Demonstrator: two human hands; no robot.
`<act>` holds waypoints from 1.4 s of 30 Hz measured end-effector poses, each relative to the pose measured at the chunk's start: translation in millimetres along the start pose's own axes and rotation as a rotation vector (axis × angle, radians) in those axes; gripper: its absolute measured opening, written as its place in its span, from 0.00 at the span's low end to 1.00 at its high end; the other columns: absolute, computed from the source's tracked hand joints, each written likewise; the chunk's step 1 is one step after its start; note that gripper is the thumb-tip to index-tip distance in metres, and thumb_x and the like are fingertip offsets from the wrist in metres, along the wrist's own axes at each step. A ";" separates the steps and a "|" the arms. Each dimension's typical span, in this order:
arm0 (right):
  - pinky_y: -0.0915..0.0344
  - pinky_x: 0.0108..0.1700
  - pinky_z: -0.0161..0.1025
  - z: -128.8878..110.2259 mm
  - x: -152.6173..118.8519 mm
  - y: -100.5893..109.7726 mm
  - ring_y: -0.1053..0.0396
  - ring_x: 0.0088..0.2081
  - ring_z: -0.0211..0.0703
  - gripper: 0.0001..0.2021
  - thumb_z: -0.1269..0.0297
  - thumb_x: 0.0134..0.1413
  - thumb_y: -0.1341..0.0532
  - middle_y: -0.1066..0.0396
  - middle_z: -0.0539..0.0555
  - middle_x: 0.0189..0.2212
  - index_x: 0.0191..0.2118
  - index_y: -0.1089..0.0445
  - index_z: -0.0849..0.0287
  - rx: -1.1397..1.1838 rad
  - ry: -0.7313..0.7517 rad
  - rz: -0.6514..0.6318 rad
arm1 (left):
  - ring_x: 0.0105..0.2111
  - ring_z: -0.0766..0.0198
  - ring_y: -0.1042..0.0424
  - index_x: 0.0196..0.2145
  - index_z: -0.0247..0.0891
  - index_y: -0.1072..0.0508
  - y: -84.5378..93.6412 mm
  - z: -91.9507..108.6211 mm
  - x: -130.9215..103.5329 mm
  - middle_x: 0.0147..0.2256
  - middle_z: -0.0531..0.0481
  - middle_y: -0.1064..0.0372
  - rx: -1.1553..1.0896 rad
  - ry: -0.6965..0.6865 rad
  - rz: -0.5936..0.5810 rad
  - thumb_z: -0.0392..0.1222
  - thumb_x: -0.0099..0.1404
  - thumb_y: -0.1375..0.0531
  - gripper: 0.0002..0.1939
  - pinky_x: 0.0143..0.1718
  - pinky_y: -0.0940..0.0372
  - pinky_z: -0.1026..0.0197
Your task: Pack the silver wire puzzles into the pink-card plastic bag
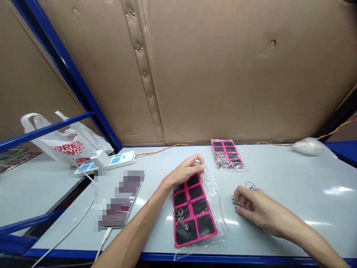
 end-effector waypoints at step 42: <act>0.33 0.36 0.39 -49.1 11.0 -2.7 0.30 0.30 0.40 0.12 0.52 0.61 0.37 0.26 0.50 0.30 0.39 0.26 0.56 0.744 0.143 -0.049 | 0.29 0.62 0.29 0.39 0.42 0.35 -6.1 1.1 0.6 0.26 0.56 0.30 0.031 0.027 -0.010 0.51 0.68 0.40 0.11 0.38 0.36 0.58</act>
Point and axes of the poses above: each hand's wrist, its own x-axis towards the middle knuckle, its own y-axis out of the back of the hand, z = x × y, the point moved 3 cm from there along x, towards the middle knuckle
